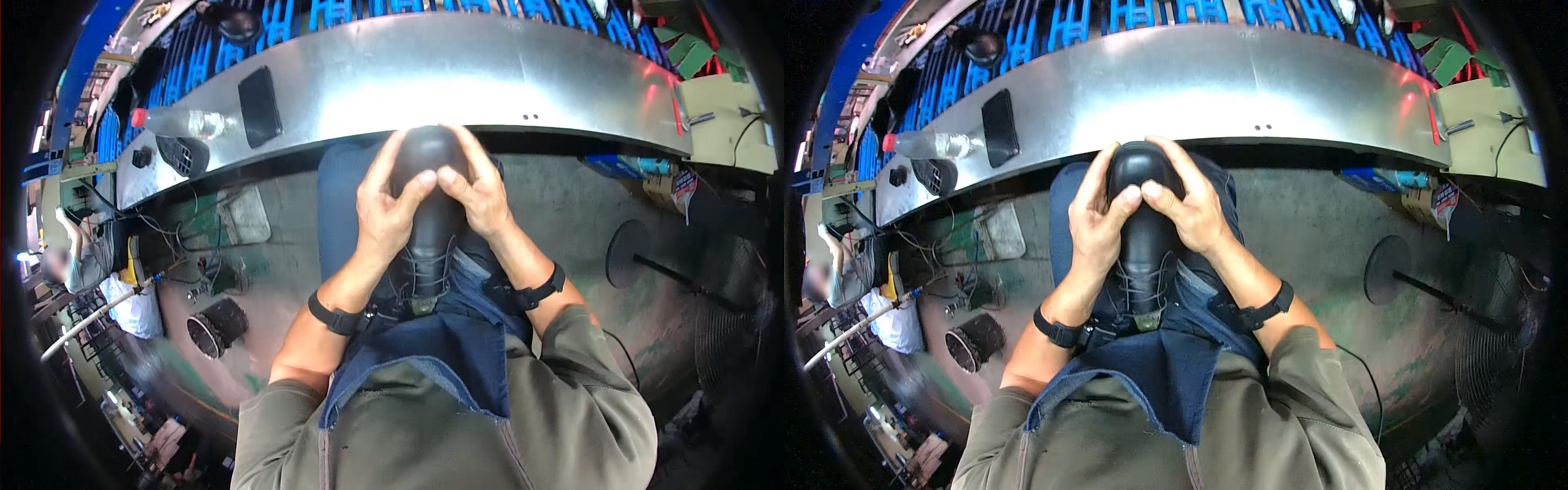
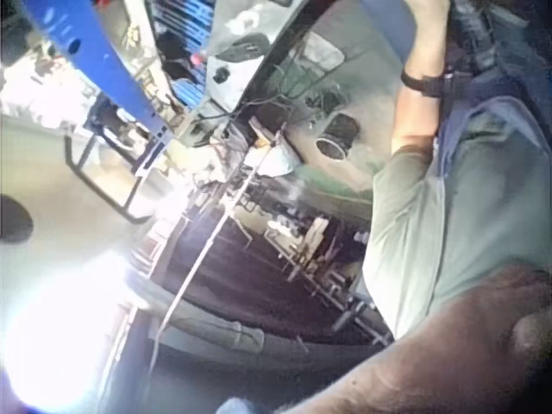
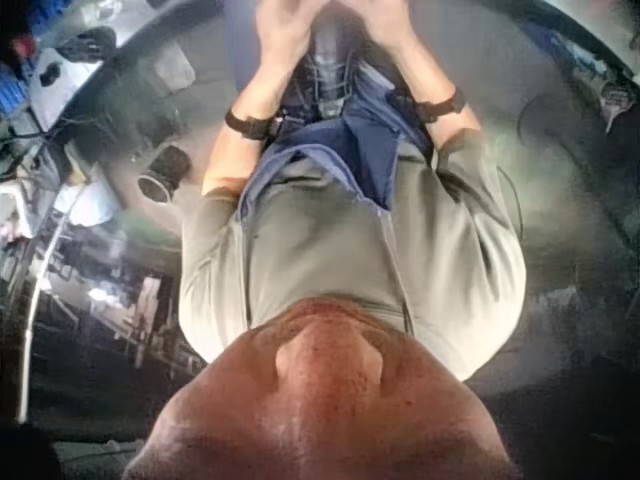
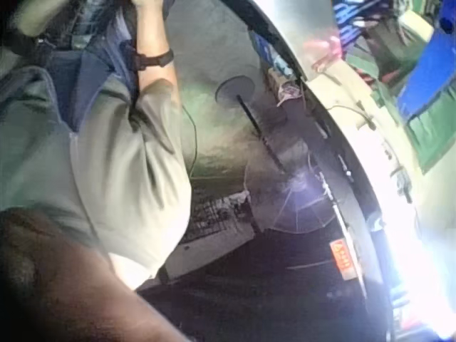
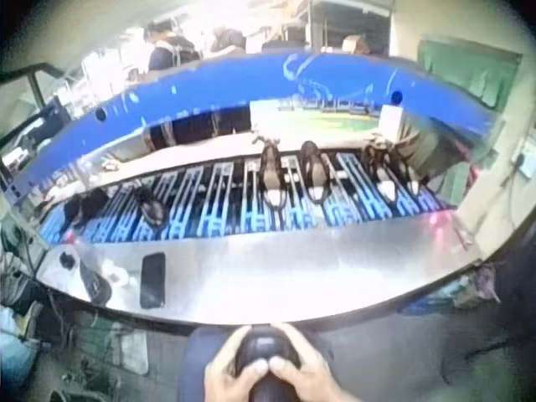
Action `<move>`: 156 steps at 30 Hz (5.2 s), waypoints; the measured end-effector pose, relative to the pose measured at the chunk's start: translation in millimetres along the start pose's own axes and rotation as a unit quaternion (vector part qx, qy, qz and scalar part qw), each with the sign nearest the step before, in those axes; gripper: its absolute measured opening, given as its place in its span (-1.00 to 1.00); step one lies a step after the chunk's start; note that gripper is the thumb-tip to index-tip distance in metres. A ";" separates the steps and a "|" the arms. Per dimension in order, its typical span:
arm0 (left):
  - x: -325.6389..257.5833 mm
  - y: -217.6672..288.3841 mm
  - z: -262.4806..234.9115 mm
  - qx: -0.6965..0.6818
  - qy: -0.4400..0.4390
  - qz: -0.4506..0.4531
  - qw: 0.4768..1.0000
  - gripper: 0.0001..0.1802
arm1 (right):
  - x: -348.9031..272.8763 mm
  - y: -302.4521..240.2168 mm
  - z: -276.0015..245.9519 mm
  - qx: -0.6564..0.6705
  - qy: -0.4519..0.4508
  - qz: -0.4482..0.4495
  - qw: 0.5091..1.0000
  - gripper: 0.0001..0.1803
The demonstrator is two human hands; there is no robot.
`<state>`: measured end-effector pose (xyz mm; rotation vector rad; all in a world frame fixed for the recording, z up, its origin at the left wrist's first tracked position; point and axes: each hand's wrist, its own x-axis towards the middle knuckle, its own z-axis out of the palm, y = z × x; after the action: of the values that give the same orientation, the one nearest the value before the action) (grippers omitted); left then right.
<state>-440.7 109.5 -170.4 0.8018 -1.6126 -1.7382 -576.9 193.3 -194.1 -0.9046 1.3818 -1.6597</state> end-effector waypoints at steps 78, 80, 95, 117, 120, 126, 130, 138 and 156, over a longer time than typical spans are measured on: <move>423.9 319.3 47.5 0.595 -0.146 0.322 0.721 -0.34 | 37.6 5.0 -113.9 -0.409 0.183 -0.090 0.889 -0.23; 416.4 317.5 47.3 0.573 -0.135 0.305 0.748 -0.37 | 33.1 12.8 -109.3 -0.427 0.203 -0.104 0.875 -0.16; -145.6 67.1 9.1 0.567 -0.082 0.115 0.811 -0.32 | 39.5 -169.9 -110.8 -0.501 0.097 -0.289 0.810 -0.44; -35.4 81.7 -108.7 -0.271 -0.155 -0.033 0.949 -0.27 | -139.9 -31.8 -77.0 0.354 -0.058 0.324 0.875 0.02; -45.8 82.9 -88.9 -0.396 -0.126 -0.062 0.907 -0.04 | -127.2 -34.4 -72.1 0.346 -0.014 0.313 0.884 -0.11; -54.5 109.6 -33.6 -0.362 -0.129 -0.082 0.920 -0.14 | -100.5 -89.4 -37.4 0.254 -0.240 0.242 0.905 -0.21; -58.7 113.3 -16.3 -0.218 -0.145 -0.027 0.965 -0.21 | -105.5 -99.4 -30.1 0.141 -0.307 0.130 0.932 -0.24; -66.9 132.5 2.8 -0.085 -0.148 0.001 0.985 -0.24 | -111.2 -104.4 -34.4 0.136 -0.303 0.120 0.935 -0.25; -74.2 127.9 5.7 -0.071 -0.150 0.008 0.986 -0.26 | -112.2 -96.7 -34.9 0.140 -0.289 0.130 0.938 -0.28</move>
<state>-394.0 164.4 -41.1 0.4733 -1.6540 -2.0123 -569.9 319.0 -108.7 -0.8993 0.7981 -1.2115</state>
